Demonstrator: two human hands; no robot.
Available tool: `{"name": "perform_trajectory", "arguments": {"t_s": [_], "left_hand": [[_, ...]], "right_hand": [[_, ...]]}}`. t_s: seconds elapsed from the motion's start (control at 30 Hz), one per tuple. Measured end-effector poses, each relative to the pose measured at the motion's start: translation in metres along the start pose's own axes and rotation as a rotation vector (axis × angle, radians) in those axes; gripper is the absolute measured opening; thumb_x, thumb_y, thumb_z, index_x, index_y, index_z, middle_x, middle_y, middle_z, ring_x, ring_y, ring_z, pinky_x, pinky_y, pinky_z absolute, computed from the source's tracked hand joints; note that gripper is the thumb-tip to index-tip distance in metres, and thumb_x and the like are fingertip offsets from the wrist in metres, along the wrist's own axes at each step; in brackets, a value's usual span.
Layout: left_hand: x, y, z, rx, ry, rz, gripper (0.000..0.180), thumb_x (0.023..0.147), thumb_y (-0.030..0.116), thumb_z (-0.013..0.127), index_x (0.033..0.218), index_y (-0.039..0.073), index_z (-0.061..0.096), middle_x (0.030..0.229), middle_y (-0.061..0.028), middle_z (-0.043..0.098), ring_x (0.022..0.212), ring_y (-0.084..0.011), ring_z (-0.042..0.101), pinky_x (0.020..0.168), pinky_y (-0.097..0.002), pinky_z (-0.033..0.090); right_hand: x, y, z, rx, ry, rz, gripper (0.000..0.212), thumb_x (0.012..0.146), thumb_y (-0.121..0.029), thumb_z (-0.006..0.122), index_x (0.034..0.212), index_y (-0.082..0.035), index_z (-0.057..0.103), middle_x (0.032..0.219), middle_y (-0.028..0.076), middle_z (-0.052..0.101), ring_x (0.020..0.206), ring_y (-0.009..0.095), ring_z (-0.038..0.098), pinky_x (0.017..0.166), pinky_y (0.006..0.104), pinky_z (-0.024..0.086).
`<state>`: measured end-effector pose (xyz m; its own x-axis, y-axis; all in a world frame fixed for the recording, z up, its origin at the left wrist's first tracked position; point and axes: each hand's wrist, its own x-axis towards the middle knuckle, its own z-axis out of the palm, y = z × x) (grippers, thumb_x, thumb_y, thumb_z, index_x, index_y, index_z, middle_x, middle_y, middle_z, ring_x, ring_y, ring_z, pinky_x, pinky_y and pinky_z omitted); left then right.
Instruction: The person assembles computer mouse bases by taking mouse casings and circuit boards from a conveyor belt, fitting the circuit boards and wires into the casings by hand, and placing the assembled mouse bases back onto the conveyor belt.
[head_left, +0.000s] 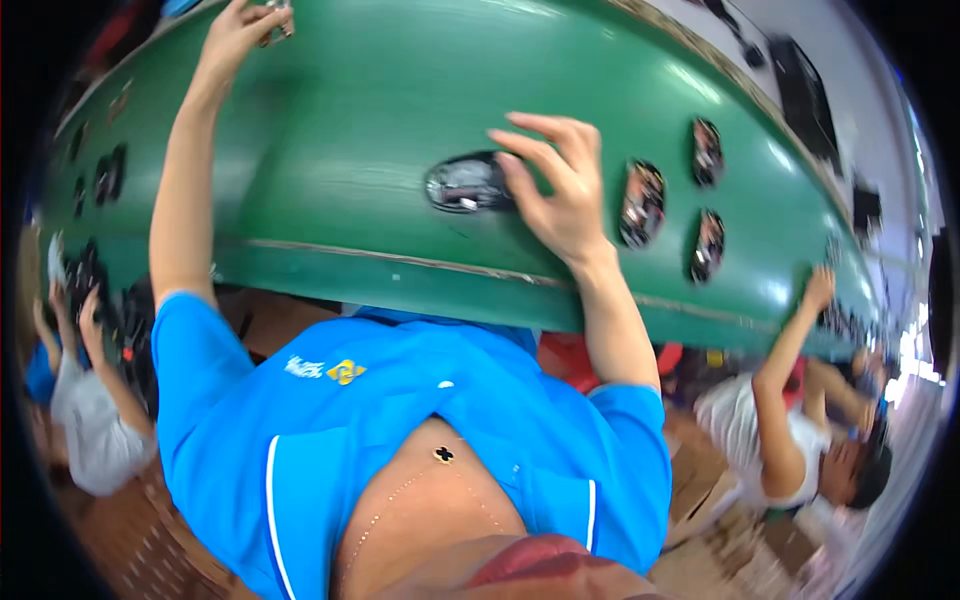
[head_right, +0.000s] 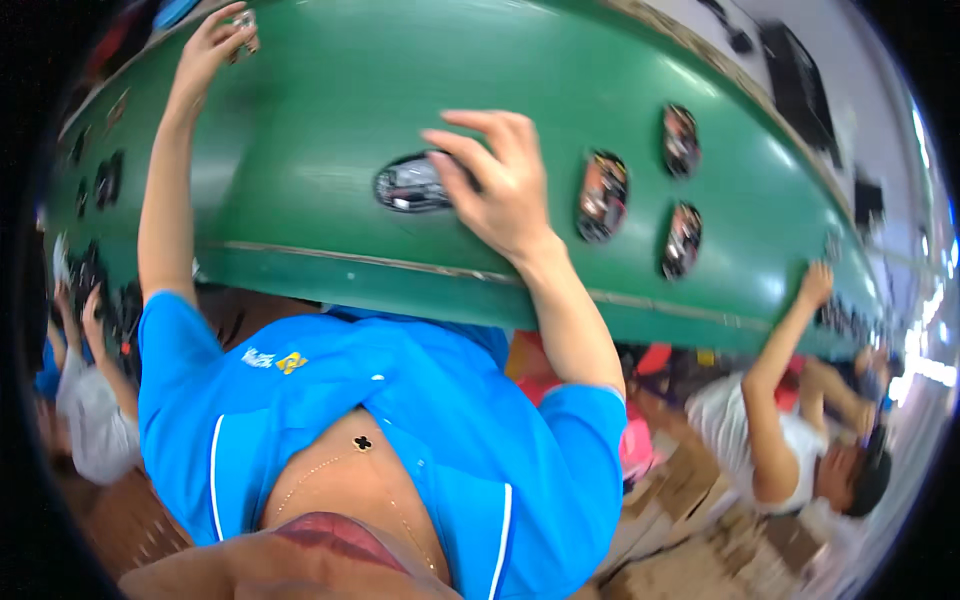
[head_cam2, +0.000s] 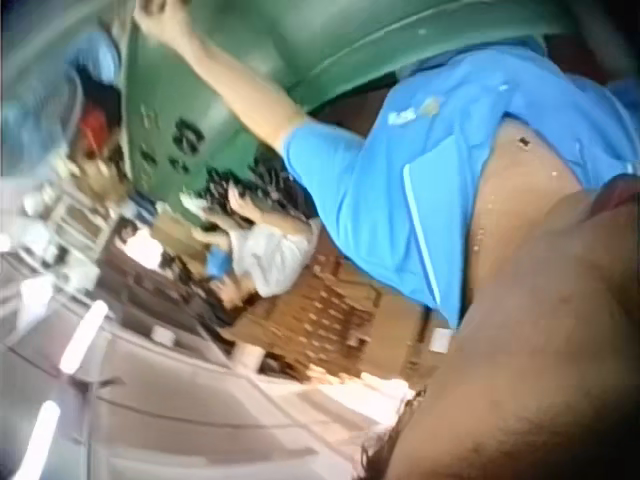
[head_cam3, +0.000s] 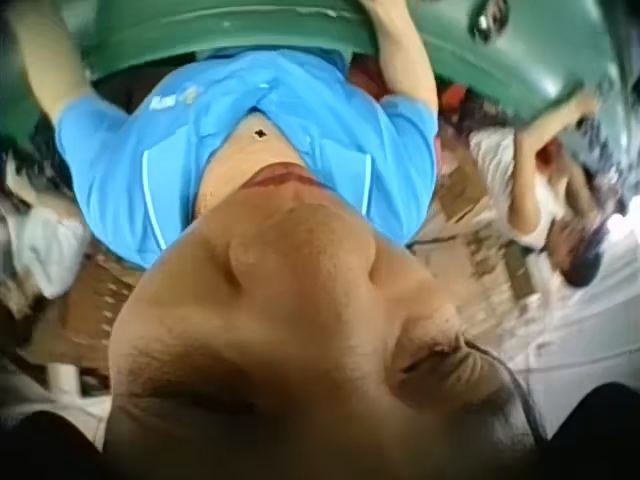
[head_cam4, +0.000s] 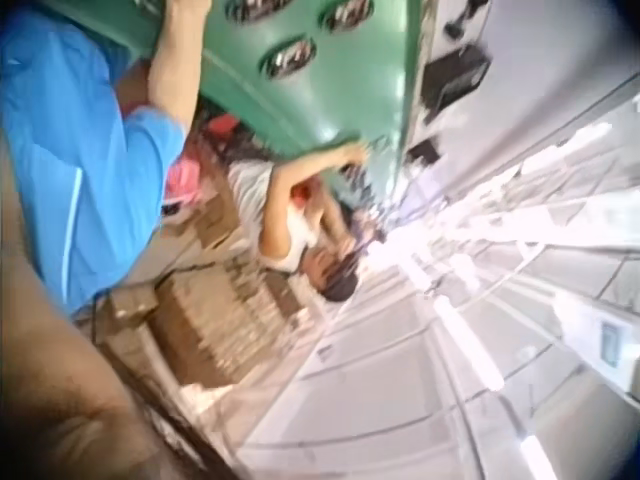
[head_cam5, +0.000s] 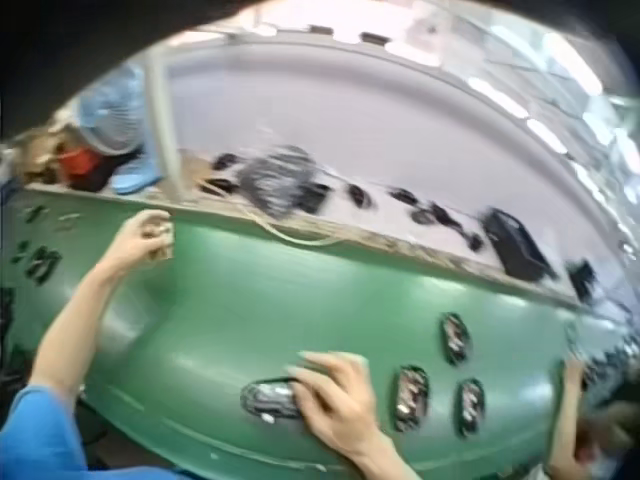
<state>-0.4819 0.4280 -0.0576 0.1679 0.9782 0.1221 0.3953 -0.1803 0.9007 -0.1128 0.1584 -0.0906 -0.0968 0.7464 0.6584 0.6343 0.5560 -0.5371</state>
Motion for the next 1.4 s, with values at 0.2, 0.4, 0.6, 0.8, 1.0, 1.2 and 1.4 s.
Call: {"name": "perform_trajectory", "arguments": {"t_s": [0.2, 0.4, 0.6, 0.8, 1.0, 1.2, 1.4], "left_hand": [[-0.164, 0.195, 0.289, -0.307, -0.469, 0.035, 0.028, 0.098, 0.011, 0.067, 0.124, 0.005, 0.059, 0.098, -0.0064, 0.066, 0.083, -0.0152, 0.067, 0.080, -0.0296, 0.056], [-0.204, 0.220, 0.405, -0.639, -0.629, -0.020, 0.020, 0.096, 0.007, 0.069, 0.112, 0.003, 0.058, 0.096, -0.0067, 0.065, 0.086, -0.0149, 0.067, 0.082, -0.0274, 0.055], [-0.211, 0.199, 0.380, -0.627, -0.663, -0.122, 0.020, 0.098, 0.007, 0.067, 0.115, 0.001, 0.059, 0.104, -0.0091, 0.065, 0.090, -0.0141, 0.066, 0.084, -0.0255, 0.055], [-0.210, 0.162, 0.346, -0.412, -0.638, 0.004, 0.051, 0.090, 0.014, 0.077, 0.134, 0.004, 0.053, 0.121, -0.0108, 0.062, 0.106, -0.0195, 0.063, 0.098, -0.0338, 0.051], [-0.221, 0.120, 0.318, -0.045, -0.657, 0.372, 0.099, 0.074, 0.024, 0.090, 0.155, 0.011, 0.034, 0.137, -0.0123, 0.055, 0.124, -0.0277, 0.054, 0.112, -0.0453, 0.040], [-0.214, 0.076, 0.318, 0.054, -0.735, 0.429, 0.122, 0.065, 0.028, 0.094, 0.162, 0.014, 0.022, 0.145, -0.0135, 0.050, 0.131, -0.0319, 0.048, 0.116, -0.0492, 0.035], [-0.206, 0.050, 0.320, -0.003, -0.751, 0.402, 0.123, 0.066, 0.029, 0.094, 0.162, 0.014, 0.020, 0.146, -0.0133, 0.049, 0.129, -0.0318, 0.048, 0.117, -0.0489, 0.033]], "right_hand": [[-0.066, 0.015, -0.116, 0.090, 0.221, 0.155, 0.043, 0.082, -0.004, 0.080, 0.123, -0.010, 0.071, 0.124, 0.007, 0.065, 0.104, 0.021, 0.058, 0.088, 0.0318, 0.053], [-0.114, 0.046, -0.196, -0.068, 0.291, 0.198, 0.052, 0.080, 0.000, 0.081, 0.129, -0.007, 0.066, 0.129, 0.011, 0.062, 0.105, 0.019, 0.061, 0.084, 0.0298, 0.057], [-0.115, 0.047, -0.176, 0.070, 0.146, 0.161, 0.056, 0.081, 0.002, 0.079, 0.134, -0.006, 0.063, 0.129, 0.012, 0.061, 0.109, 0.020, 0.063, 0.091, 0.0306, 0.056], [-0.103, 0.036, -0.155, 0.388, -0.030, 0.479, 0.055, 0.084, 0.002, 0.075, 0.136, -0.006, 0.061, 0.130, 0.013, 0.062, 0.115, 0.023, 0.062, 0.098, 0.0322, 0.053], [-0.091, 0.046, -0.158, 0.245, -0.247, 0.515, 0.054, 0.084, -0.001, 0.074, 0.136, -0.007, 0.062, 0.131, 0.011, 0.063, 0.118, 0.024, 0.057, 0.105, 0.0353, 0.045], [-0.094, 0.066, -0.128, 0.111, -0.429, 0.427, 0.056, 0.081, -0.004, 0.074, 0.136, -0.010, 0.064, 0.132, 0.007, 0.064, 0.117, 0.024, 0.051, 0.108, 0.0372, 0.038], [-0.091, 0.079, -0.108, -0.012, -0.506, 0.405, 0.055, 0.081, -0.005, 0.075, 0.135, -0.013, 0.066, 0.131, 0.003, 0.066, 0.114, 0.023, 0.050, 0.107, 0.0377, 0.035]]}}
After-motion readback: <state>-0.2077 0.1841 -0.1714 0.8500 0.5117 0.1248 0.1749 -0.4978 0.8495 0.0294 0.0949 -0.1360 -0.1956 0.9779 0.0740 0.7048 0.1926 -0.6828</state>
